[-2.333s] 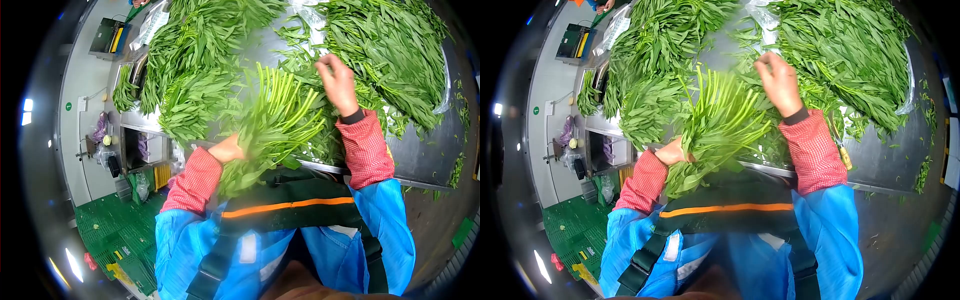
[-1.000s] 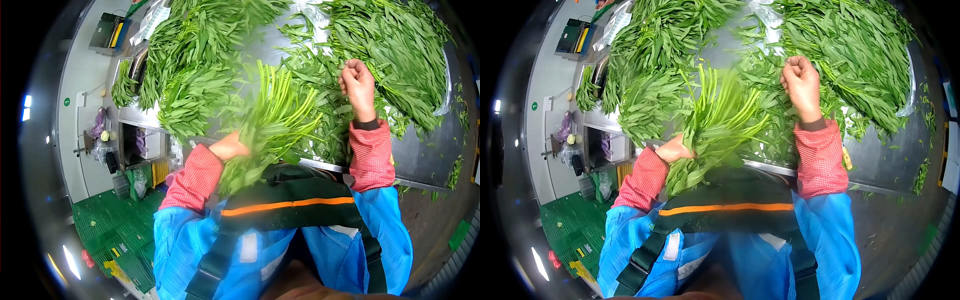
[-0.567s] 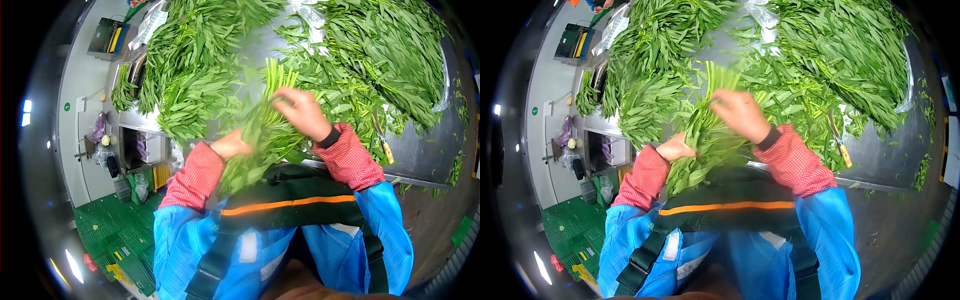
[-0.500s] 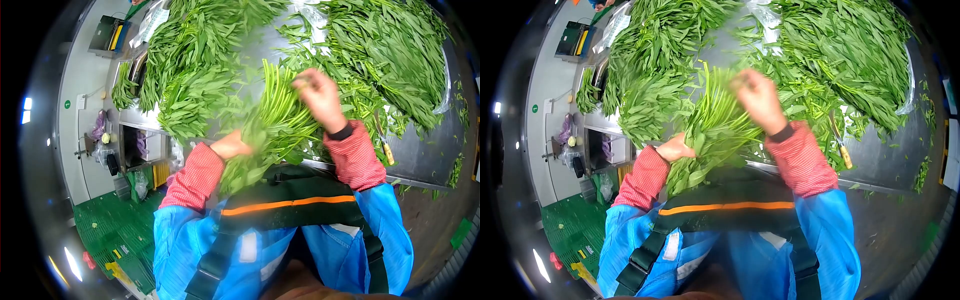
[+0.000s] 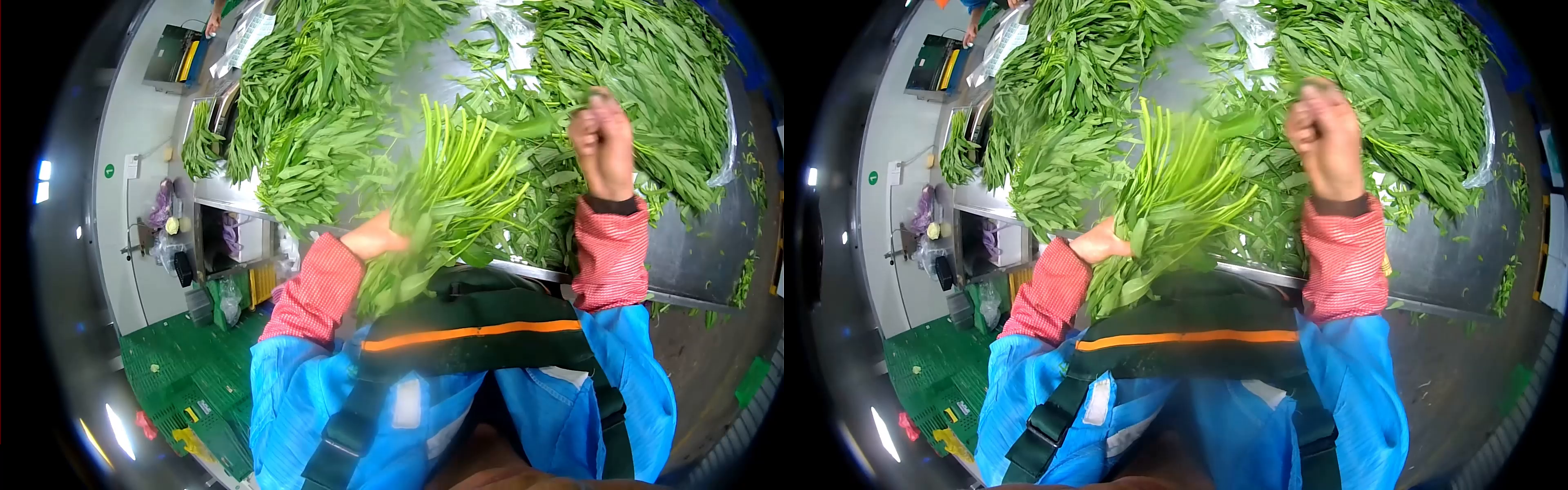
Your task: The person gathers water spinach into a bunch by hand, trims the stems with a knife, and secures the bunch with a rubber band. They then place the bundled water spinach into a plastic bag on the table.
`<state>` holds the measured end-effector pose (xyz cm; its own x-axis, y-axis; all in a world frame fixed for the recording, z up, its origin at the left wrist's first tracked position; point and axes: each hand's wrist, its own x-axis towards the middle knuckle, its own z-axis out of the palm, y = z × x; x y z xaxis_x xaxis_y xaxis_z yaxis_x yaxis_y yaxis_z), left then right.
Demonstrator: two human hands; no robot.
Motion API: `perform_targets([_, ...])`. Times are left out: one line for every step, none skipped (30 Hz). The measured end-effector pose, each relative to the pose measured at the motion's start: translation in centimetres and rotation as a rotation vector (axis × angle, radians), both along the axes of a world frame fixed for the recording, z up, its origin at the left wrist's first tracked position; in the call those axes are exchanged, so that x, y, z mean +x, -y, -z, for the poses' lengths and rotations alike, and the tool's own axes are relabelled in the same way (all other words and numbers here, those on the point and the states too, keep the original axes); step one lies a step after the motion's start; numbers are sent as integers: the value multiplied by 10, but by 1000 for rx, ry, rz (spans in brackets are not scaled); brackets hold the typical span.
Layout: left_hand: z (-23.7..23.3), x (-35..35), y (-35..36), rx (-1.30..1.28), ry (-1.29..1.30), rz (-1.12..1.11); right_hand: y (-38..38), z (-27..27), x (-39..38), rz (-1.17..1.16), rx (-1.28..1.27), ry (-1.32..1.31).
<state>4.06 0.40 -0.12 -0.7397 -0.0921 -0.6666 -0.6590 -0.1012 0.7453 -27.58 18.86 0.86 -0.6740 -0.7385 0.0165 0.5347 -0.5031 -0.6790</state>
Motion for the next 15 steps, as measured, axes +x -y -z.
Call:
perform_targets([4,3,2,15,26,13,-9,8,-19,22,-128,2])
perform_targets([8,7,3,31,54,23,-18,8,-28,-38,-258,70])
perform_targets([10,9,4,22,20,11,-27,5,-35,-100,-387,139])
perform_targets([11,12,5,12,-15,-1,-34,6,-34,-170,-386,171])
perform_targets([12,13,5,3,-50,-13,-34,10,-30,-205,-13,-140])
perform_targets([9,13,5,15,-19,-22,-26,5,-18,-232,365,-448])
perform_targets([5,9,5,29,12,-27,-21,1,-9,-247,749,-751])
perform_targets([2,6,4,41,42,-30,-18,12,2,-9,855,-1210])
perform_targets([3,4,4,40,26,-11,-15,24,14,255,937,-1661])
perform_targets([5,3,4,36,7,6,-8,1,23,79,954,-1355])
perform_targets([6,2,3,33,-11,20,0,-11,32,-105,951,-1049])
perform_targets([-1,-2,-2,42,-6,-40,8,-16,40,-32,900,-1160])
perform_targets([-8,-8,-7,19,-8,-21,14,-19,46,43,848,-1265])
perform_targets([-14,-14,-11,-4,-12,0,22,-15,48,131,772,-1359])
perform_targets([-21,-21,-15,-25,-17,21,31,-8,47,221,694,-1453])
